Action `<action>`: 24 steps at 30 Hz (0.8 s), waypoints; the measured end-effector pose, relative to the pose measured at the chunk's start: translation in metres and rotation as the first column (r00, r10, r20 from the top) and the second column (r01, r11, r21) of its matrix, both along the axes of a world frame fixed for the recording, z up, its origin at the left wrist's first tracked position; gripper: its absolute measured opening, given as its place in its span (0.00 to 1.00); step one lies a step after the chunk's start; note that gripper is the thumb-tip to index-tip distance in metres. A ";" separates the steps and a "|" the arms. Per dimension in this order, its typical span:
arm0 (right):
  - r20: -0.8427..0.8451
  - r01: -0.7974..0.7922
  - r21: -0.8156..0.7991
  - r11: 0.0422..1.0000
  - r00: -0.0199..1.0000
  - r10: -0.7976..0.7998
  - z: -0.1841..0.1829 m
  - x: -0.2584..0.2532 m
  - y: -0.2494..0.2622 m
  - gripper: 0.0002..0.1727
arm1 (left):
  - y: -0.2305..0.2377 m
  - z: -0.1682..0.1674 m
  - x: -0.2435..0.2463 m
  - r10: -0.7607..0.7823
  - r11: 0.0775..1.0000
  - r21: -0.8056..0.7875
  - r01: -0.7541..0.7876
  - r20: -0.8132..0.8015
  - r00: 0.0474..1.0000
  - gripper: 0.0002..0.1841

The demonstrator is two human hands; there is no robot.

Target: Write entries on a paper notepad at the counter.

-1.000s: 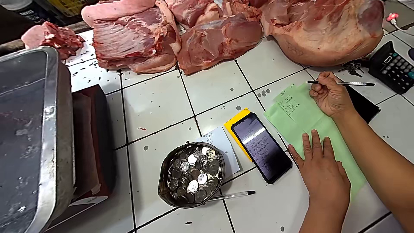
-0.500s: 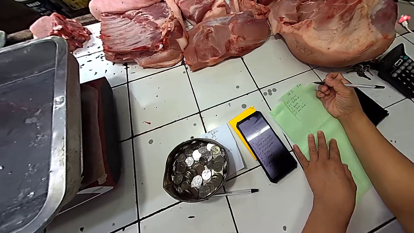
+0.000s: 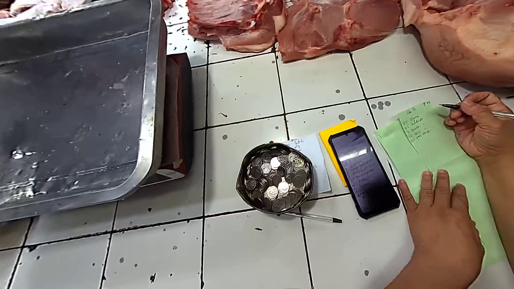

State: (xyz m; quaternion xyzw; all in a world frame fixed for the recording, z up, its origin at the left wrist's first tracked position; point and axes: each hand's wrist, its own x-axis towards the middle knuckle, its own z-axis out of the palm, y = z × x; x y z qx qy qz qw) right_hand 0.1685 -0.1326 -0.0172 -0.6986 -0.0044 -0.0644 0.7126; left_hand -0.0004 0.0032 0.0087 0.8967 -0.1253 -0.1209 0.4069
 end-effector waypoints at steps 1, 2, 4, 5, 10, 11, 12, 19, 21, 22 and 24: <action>0.006 -0.028 -0.034 0.999 1.000 0.028 0.000 0.000 0.000 0.11 | 0.000 0.000 0.000 0.000 1.000 0.000 0.000 -0.001 1.000 0.30; 0.006 -0.054 -0.078 0.995 0.998 0.055 0.001 -0.001 0.000 0.09 | 0.000 0.000 0.000 0.004 1.000 0.001 -0.004 0.004 1.000 0.30; -0.015 -0.095 -0.168 0.981 0.995 0.094 0.003 -0.001 0.001 0.07 | -0.001 0.001 0.001 -0.004 1.000 0.011 0.004 -0.013 1.000 0.31; -0.030 -0.109 -0.196 0.975 0.994 0.105 0.005 -0.002 0.001 0.08 | -0.001 0.001 0.001 -0.007 1.000 0.020 0.008 -0.016 1.000 0.31; -0.046 -0.135 -0.236 0.962 0.991 0.128 0.007 -0.003 -0.001 0.09 | -0.002 0.000 0.001 -0.012 0.999 0.035 0.013 -0.012 1.000 0.31; -0.029 -0.129 -0.238 0.963 0.992 0.126 0.006 -0.003 0.000 0.09 | -0.002 0.000 0.000 -0.009 0.999 0.036 0.009 -0.004 1.000 0.31; -0.011 -0.120 -0.237 0.964 0.993 0.121 0.006 -0.004 0.001 0.09 | -0.002 -0.001 0.000 -0.007 0.999 0.040 0.007 0.007 1.000 0.31; 0.067 -0.086 -0.241 0.967 0.992 0.105 0.017 -0.020 0.013 0.09 | -0.003 -0.002 0.000 0.016 1.000 0.016 -0.017 0.004 1.000 0.31; 0.028 -0.074 -0.220 0.973 0.996 0.082 0.016 -0.023 0.019 0.13 | -0.003 -0.002 0.000 0.021 1.000 0.021 -0.022 0.015 1.000 0.31; 0.021 -0.067 -0.212 0.975 0.997 0.073 0.013 -0.024 0.022 0.14 | -0.004 -0.003 0.000 0.024 0.999 0.028 -0.024 0.026 0.999 0.31; 0.060 -0.054 -0.198 0.979 0.996 0.067 0.002 -0.023 0.026 0.15 | -0.004 -0.004 0.000 0.017 0.999 0.040 -0.018 0.027 0.999 0.30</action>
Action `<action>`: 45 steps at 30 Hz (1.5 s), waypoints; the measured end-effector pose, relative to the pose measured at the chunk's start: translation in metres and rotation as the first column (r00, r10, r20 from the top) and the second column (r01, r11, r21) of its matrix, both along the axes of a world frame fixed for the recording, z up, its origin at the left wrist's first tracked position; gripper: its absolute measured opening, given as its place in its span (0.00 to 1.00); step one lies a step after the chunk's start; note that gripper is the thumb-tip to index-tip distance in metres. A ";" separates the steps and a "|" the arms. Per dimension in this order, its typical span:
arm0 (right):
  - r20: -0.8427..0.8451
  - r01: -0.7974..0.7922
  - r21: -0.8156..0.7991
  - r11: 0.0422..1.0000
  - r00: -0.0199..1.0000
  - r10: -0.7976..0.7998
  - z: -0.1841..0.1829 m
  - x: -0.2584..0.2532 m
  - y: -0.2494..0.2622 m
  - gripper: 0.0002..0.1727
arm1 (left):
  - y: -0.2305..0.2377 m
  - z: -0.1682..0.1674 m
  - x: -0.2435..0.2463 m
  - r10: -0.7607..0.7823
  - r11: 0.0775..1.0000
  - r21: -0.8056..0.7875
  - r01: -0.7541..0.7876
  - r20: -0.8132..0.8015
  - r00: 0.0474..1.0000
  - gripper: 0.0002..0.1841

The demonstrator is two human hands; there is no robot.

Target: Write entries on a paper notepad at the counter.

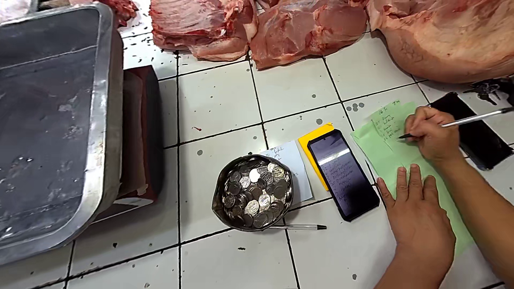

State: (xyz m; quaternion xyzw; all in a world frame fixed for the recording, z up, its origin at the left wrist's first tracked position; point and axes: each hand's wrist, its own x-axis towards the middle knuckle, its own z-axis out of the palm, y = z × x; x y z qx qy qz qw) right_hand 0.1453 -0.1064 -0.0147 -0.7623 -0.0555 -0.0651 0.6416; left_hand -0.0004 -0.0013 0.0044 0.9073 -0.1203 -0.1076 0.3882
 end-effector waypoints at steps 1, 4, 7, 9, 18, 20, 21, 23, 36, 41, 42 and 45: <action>0.038 -0.005 0.000 1.000 0.999 0.005 -0.005 0.000 0.001 0.15 | 0.000 0.000 0.000 0.002 1.000 -0.002 -0.002 0.000 1.000 0.30; 0.121 0.013 -0.043 0.999 0.993 -0.008 -0.009 0.000 0.007 0.15 | -0.001 -0.003 -0.001 0.027 0.999 -0.018 -0.027 0.026 0.999 0.30; 0.130 0.017 -0.110 0.994 0.991 -0.002 -0.009 0.000 0.009 0.14 | -0.002 -0.004 -0.001 0.027 1.000 -0.002 -0.027 0.037 0.999 0.30; 0.115 0.003 -0.123 0.992 0.993 0.011 -0.009 -0.001 0.010 0.15 | -0.002 -0.004 -0.001 0.019 1.000 0.013 -0.020 0.031 0.999 0.31; 0.100 -0.020 -0.159 0.987 0.994 0.037 -0.010 -0.002 0.018 0.14 | -0.001 -0.003 -0.001 0.009 0.999 0.033 -0.010 0.022 1.000 0.30; 0.106 -0.027 -0.182 0.983 0.993 0.046 -0.011 -0.003 0.019 0.14 | -0.001 -0.004 -0.001 0.007 0.999 0.036 -0.008 0.028 1.000 0.30; 0.109 -0.027 -0.192 0.981 0.993 0.048 -0.011 -0.003 0.019 0.14 | -0.001 -0.005 -0.001 0.008 0.999 0.039 -0.010 0.035 0.999 0.30; 0.110 -0.023 -0.202 0.979 0.993 0.046 -0.011 -0.003 0.019 0.14 | -0.001 -0.005 -0.001 0.010 0.999 0.043 -0.011 0.034 0.999 0.30; 0.120 -0.019 -0.200 0.980 0.992 0.044 -0.011 0.003 0.007 0.13 | -0.001 -0.004 -0.001 0.002 0.999 0.051 -0.004 0.029 1.000 0.31; 0.113 -0.010 -0.222 0.975 0.993 0.036 -0.010 0.003 0.008 0.13 | -0.001 -0.003 0.000 -0.011 0.998 0.066 0.010 0.008 1.000 0.31; 0.116 -0.007 -0.226 0.974 0.993 0.034 -0.010 0.003 0.008 0.13 | -0.001 -0.004 0.000 -0.010 0.998 0.065 0.009 0.010 1.000 0.31; 0.109 -0.016 -0.206 0.978 0.993 0.039 -0.010 0.003 0.007 0.14 | -0.002 -0.004 -0.001 -0.007 0.998 0.061 0.007 0.007 1.000 0.31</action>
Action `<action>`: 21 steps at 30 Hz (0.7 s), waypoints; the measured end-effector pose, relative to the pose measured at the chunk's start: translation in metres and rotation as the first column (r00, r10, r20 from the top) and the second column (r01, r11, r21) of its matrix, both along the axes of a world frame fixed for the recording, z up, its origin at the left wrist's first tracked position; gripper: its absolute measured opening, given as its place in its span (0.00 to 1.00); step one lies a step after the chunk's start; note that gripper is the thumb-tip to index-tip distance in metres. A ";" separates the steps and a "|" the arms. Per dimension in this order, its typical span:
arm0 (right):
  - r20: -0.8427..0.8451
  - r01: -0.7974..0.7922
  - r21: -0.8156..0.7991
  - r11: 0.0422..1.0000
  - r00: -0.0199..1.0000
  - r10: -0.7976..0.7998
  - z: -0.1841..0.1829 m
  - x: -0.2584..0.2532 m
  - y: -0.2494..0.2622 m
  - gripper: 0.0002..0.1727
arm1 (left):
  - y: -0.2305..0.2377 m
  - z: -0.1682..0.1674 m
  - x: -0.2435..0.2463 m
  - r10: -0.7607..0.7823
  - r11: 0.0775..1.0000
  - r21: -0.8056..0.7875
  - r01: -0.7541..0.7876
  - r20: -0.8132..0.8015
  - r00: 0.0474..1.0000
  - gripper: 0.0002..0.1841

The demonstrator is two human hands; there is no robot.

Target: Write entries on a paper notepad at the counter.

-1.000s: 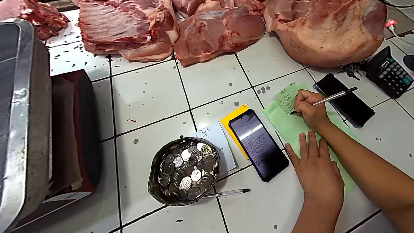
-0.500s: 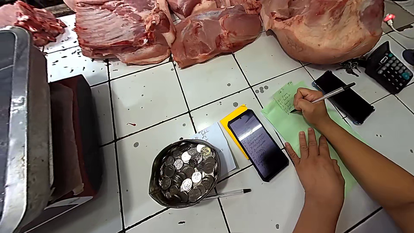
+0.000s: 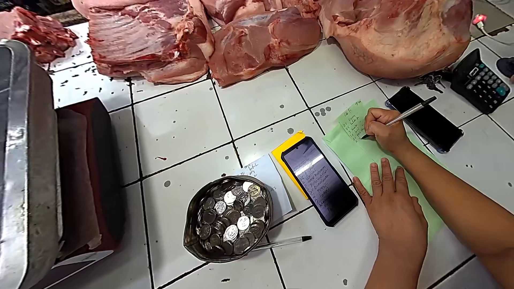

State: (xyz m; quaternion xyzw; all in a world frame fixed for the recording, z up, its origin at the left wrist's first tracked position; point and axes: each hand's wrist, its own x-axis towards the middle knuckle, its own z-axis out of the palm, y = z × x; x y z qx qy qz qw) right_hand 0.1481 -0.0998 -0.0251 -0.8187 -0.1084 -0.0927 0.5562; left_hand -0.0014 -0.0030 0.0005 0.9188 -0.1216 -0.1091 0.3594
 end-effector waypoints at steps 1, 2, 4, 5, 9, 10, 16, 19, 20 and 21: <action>0.002 -0.003 0.012 1.000 1.000 0.003 0.000 0.000 -0.001 0.14 | 0.000 0.000 0.000 0.000 1.000 -0.002 0.000 0.002 1.000 0.31; 0.010 0.004 0.017 1.000 1.000 -0.004 0.000 0.000 -0.001 0.13 | 0.000 0.000 0.000 0.003 1.000 -0.005 -0.003 0.012 1.000 0.31; 0.019 0.042 -0.011 0.999 0.999 -0.042 -0.001 -0.001 0.000 0.13 | 0.000 0.000 0.000 0.004 1.000 -0.005 -0.004 0.020 1.000 0.31; 0.023 0.055 -0.037 0.998 0.998 -0.054 -0.001 -0.002 0.001 0.13 | 0.001 0.000 0.000 0.001 1.000 -0.003 -0.001 0.015 1.000 0.31; 0.010 0.062 -0.036 0.997 0.998 -0.062 0.001 -0.002 0.002 0.13 | 0.001 0.000 0.000 -0.004 1.000 0.002 0.004 0.011 1.000 0.32; 0.008 0.065 -0.040 0.997 0.998 -0.065 0.001 -0.002 0.002 0.13 | 0.001 0.000 0.000 -0.006 1.000 0.004 0.006 0.008 1.000 0.32; 0.019 0.094 -0.043 0.995 0.996 -0.093 0.000 -0.001 0.003 0.13 | 0.001 0.001 0.000 -0.008 1.000 0.006 0.008 0.006 1.000 0.32; 0.033 0.094 -0.007 0.996 0.995 -0.094 -0.001 0.002 0.004 0.14 | 0.001 0.001 0.001 -0.004 1.000 0.001 0.004 0.006 1.000 0.31; 0.034 0.096 0.000 0.995 0.995 -0.096 -0.001 0.002 0.004 0.13 | 0.001 0.001 0.000 -0.001 1.000 0.003 0.001 0.013 1.000 0.31; 0.033 0.103 -0.013 0.995 0.994 -0.102 -0.001 0.002 0.005 0.13 | 0.000 0.001 0.000 0.001 1.000 0.006 -0.001 0.015 1.000 0.31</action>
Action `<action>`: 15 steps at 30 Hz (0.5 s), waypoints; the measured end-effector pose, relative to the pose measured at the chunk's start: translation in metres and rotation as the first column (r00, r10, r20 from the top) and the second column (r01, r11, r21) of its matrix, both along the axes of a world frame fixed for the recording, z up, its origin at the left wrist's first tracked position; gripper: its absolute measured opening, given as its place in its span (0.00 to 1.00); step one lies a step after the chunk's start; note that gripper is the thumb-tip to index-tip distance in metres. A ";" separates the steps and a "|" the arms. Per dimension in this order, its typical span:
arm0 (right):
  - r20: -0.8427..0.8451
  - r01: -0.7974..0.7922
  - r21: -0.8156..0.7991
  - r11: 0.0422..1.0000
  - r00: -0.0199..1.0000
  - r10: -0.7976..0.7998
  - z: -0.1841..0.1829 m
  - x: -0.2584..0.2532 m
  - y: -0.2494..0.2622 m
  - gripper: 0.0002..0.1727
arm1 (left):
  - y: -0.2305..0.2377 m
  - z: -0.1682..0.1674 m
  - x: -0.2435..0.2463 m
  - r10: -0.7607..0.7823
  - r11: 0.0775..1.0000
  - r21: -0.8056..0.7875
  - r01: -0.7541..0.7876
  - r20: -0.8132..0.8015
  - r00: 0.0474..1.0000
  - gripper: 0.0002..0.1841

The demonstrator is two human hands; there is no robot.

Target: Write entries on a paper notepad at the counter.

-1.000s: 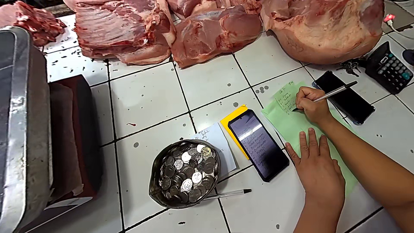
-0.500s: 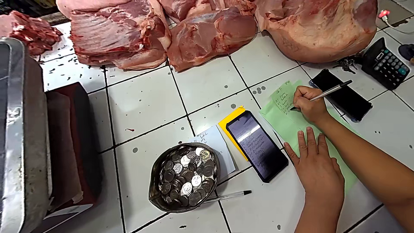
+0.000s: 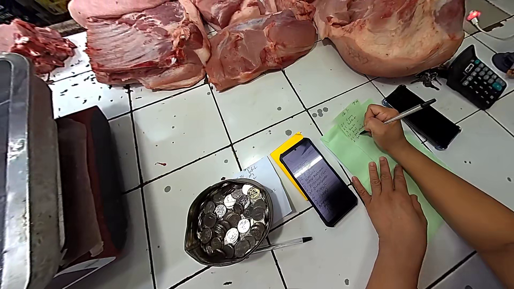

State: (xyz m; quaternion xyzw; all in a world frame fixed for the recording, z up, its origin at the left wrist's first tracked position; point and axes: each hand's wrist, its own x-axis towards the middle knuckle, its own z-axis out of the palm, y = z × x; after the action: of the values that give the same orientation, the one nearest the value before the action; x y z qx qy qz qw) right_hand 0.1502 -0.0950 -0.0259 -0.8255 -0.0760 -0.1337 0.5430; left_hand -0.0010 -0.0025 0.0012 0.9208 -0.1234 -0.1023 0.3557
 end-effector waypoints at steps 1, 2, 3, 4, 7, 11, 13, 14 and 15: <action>-0.004 0.004 -0.006 1.000 1.000 -0.004 0.000 0.000 0.000 0.12 | 0.000 0.000 0.000 0.002 1.000 0.000 -0.002 0.001 1.000 0.31; -0.009 0.000 0.008 1.000 1.000 0.000 0.000 0.000 -0.001 0.13 | -0.001 0.000 0.000 0.003 1.000 -0.002 -0.003 0.005 1.000 0.31; -0.012 -0.014 0.036 0.999 1.000 0.014 0.000 0.001 -0.003 0.13 | -0.001 -0.001 -0.001 0.004 1.000 -0.006 -0.004 0.010 1.000 0.31; -0.013 -0.023 0.056 0.998 1.000 0.024 0.001 0.002 -0.005 0.14 | -0.001 -0.001 -0.001 0.007 1.000 -0.012 -0.007 0.014 1.000 0.31; -0.019 -0.023 0.017 1.000 1.000 0.023 0.001 0.002 -0.006 0.13 | -0.001 -0.002 -0.001 0.008 1.000 -0.010 -0.008 0.014 1.000 0.31; -0.018 -0.009 0.019 1.000 1.000 0.010 0.002 0.001 -0.005 0.14 | -0.001 -0.003 -0.002 0.015 1.000 -0.016 -0.015 0.037 0.999 0.31; -0.005 0.000 0.025 1.000 1.000 0.000 0.002 0.002 -0.005 0.13 | -0.001 -0.004 -0.001 0.016 1.000 -0.020 -0.016 0.042 0.999 0.31; 0.006 0.004 0.005 1.000 1.000 -0.004 0.002 0.001 -0.005 0.13 | -0.001 -0.004 -0.002 0.017 1.000 -0.023 -0.016 0.041 0.999 0.31; 0.014 0.009 -0.012 1.000 1.000 -0.009 0.001 0.001 -0.004 0.13 | -0.001 -0.004 -0.002 0.020 1.000 -0.024 -0.019 0.044 0.999 0.31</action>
State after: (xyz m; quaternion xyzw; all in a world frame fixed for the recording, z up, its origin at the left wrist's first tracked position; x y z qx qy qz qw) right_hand 0.1510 -0.0991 -0.0244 -0.8283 -0.0767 -0.1413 0.5367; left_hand -0.0028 -0.0039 -0.0028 0.9197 -0.1236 -0.0772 0.3646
